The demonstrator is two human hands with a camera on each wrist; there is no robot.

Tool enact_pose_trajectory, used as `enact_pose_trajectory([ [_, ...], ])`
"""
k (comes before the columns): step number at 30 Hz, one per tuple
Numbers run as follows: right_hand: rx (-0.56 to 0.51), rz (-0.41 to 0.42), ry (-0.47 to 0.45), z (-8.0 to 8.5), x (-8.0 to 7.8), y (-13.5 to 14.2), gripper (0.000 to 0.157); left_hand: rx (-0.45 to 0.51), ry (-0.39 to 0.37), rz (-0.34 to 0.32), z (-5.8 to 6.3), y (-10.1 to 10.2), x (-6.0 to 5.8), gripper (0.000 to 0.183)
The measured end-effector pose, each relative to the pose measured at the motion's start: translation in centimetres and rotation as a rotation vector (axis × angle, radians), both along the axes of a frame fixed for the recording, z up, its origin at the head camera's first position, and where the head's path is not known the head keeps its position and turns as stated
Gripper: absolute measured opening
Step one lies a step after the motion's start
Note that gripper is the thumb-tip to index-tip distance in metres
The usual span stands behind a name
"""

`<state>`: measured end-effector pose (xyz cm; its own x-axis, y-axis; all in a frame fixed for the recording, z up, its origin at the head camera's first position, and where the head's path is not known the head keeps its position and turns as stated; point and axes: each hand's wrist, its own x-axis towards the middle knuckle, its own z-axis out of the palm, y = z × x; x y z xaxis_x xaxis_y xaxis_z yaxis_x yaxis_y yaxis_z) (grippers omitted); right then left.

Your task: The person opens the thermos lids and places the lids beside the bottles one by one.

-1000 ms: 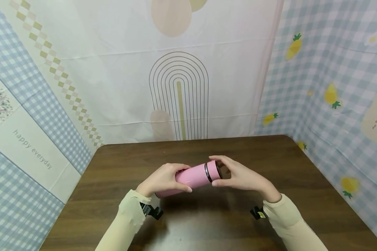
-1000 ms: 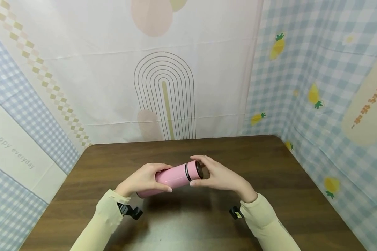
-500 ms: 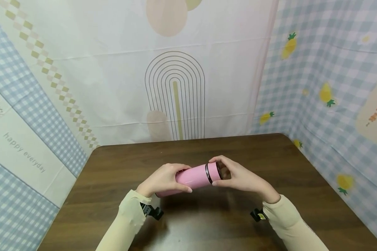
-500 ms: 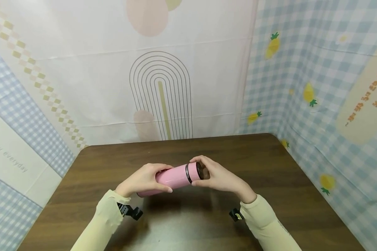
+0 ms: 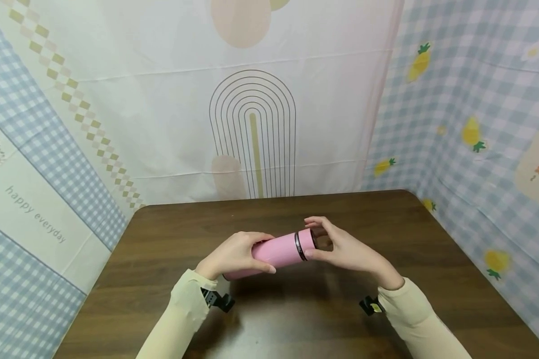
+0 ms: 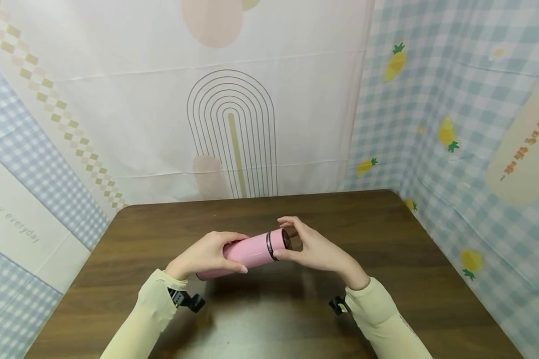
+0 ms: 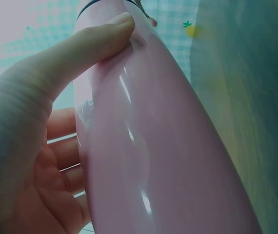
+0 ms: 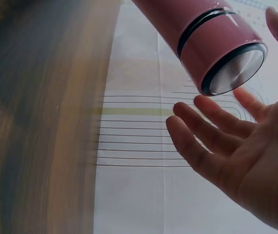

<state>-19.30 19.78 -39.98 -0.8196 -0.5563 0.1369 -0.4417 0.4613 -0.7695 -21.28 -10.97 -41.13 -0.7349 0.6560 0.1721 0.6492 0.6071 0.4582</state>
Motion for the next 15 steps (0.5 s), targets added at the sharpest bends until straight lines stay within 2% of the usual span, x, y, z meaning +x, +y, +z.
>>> enact_pose_trajectory([
  [7,0.06,0.014,-0.004,0.07,-0.08,0.2,0.067,0.008,-0.006,-0.013,0.09,0.27,-0.01,0.067],
  [12,-0.009,0.029,0.01,0.07,-0.03,0.22,0.058,0.006,-0.009,-0.022,-0.02,0.36,-0.09,0.067],
  [15,-0.039,0.054,0.029,0.05,0.07,0.12,0.059,0.005,-0.022,-0.025,-0.15,0.36,-0.18,0.066],
])
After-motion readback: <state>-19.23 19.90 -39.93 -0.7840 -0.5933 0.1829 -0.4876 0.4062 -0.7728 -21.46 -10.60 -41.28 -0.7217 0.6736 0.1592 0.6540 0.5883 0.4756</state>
